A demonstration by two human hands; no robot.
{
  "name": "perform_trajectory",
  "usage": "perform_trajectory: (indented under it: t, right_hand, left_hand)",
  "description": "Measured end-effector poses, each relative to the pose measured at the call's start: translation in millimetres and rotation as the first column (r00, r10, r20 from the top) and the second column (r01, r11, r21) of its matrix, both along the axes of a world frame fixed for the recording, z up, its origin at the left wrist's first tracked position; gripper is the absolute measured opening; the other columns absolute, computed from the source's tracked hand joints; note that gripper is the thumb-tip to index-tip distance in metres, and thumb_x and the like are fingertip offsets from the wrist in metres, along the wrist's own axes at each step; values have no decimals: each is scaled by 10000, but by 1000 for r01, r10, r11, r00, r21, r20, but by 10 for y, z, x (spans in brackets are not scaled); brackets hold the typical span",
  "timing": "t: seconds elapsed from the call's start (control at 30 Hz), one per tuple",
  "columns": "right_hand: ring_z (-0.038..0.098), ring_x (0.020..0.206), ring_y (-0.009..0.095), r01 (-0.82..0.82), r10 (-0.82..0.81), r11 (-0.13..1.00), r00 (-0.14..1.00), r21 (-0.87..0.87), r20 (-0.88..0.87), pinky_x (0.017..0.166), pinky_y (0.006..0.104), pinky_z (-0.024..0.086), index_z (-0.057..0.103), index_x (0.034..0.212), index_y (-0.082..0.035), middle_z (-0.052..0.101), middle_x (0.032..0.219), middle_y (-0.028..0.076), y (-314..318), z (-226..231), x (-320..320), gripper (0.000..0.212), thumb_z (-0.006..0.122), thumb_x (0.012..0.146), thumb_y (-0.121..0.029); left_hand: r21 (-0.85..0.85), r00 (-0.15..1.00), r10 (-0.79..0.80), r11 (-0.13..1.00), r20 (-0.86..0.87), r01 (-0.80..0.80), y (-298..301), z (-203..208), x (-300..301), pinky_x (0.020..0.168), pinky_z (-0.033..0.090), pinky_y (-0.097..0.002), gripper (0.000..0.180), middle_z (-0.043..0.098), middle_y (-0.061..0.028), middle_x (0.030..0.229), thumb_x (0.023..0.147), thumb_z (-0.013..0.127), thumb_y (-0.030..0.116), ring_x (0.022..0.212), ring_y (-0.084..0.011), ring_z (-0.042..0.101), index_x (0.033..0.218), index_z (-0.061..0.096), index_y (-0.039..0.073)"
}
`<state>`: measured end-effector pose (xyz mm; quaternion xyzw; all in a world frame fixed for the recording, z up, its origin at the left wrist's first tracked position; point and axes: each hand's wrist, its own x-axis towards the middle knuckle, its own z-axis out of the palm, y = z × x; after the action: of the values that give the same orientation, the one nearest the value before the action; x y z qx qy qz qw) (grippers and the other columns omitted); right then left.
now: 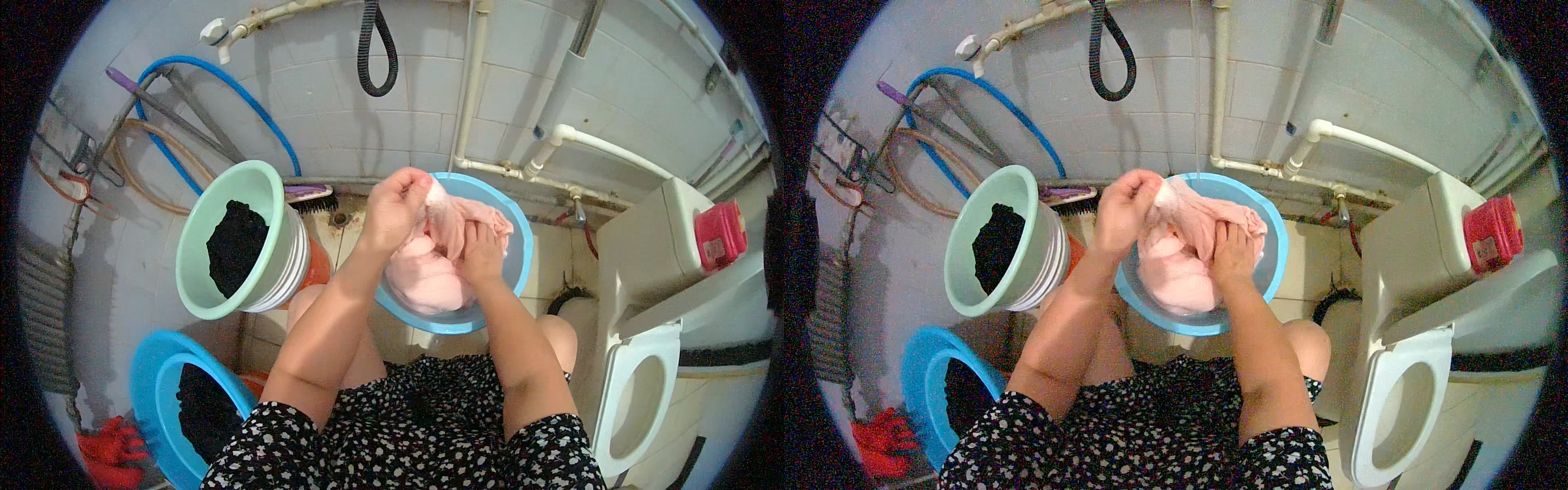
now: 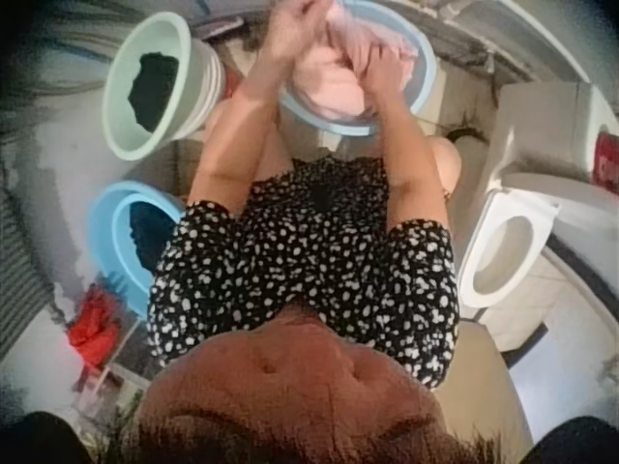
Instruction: The person hand-washes a dark garment in a blue basin, then empties the soapy water into a toilet. They refill the basin with fresh water, wash their hands, and proceed to hand-wash a pink towel in the same basin.
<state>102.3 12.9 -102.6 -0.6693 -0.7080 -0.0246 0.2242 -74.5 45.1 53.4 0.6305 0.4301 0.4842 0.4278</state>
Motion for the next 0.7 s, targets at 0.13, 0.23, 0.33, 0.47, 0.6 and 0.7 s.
perform_trajectory:
  t: [0.13, 0.23, 0.33, 0.47, 0.6, 0.7]
  right_hand:
    - [519, 1009, 337, 2, -48, 944, 990, -329, -132, 779, 411, 451, 512, 968, -5, 506, 1113, 180, 22, 384, 132, 296, 586, 713, -138]
    - [559, 958, 349, -112, -5, 929, 949, -352, -315, 771, 425, 458, 510, 991, 5, 554, 1045, 214, 9, 423, 198, 333, 591, 716, -165]
    - [588, 899, 351, -298, 55, 894, 813, -334, -580, 794, 415, 458, 511, 1091, -21, 585, 1010, 203, -171, 249, 18, 430, 619, 751, -260]
    - [591, 928, 327, -250, -42, 879, 808, -407, -587, 804, 410, 454, 509, 1137, -13, 601, 1005, 228, -296, 479, -305, 401, 579, 808, -231]
    - [594, 903, 287, -73, -156, 967, 585, -243, -796, 782, 380, 460, 548, 1106, -15, 617, 962, 195, -34, 204, -49, 303, 521, 836, -148]
    - [574, 815, 143, -141, -197, 956, 338, -257, -920, 716, 302, 467, 545, 1137, -31, 619, 916, 77, 46, 712, 88, 300, 505, 846, -96]
  left_hand:
    - [-63, 826, -120, 981, 551, 184, -66, 209, -101, 752, 496, -292, 208, 629, -123, 857, 935, 471, 179, 790, -177, 601, 926, 545, -16]
    - [-26, 887, -110, 990, 448, 136, -130, 329, -64, 737, 498, -294, 191, 628, -119, 852, 935, 469, 160, 773, -171, 602, 911, 548, -12]
    - [-57, 898, -70, 993, 434, 104, -125, 226, -22, 714, 497, -286, 154, 625, -105, 834, 922, 494, 137, 753, -158, 598, 914, 553, -5]
    - [-146, 895, -27, 984, 446, 103, -218, 245, 52, 706, 488, -273, 146, 625, -95, 830, 915, 507, 137, 756, -149, 591, 904, 553, -1]
    - [-128, 808, -1, 987, 589, 94, -201, 416, -29, 725, 494, -290, 157, 622, -113, 849, 917, 502, 149, 770, -175, 598, 924, 547, -1]
    - [-16, 678, -9, 999, 735, 30, 25, 373, -347, 731, 505, -312, 157, 616, -127, 882, 915, 505, 152, 792, -198, 602, 965, 534, 6]
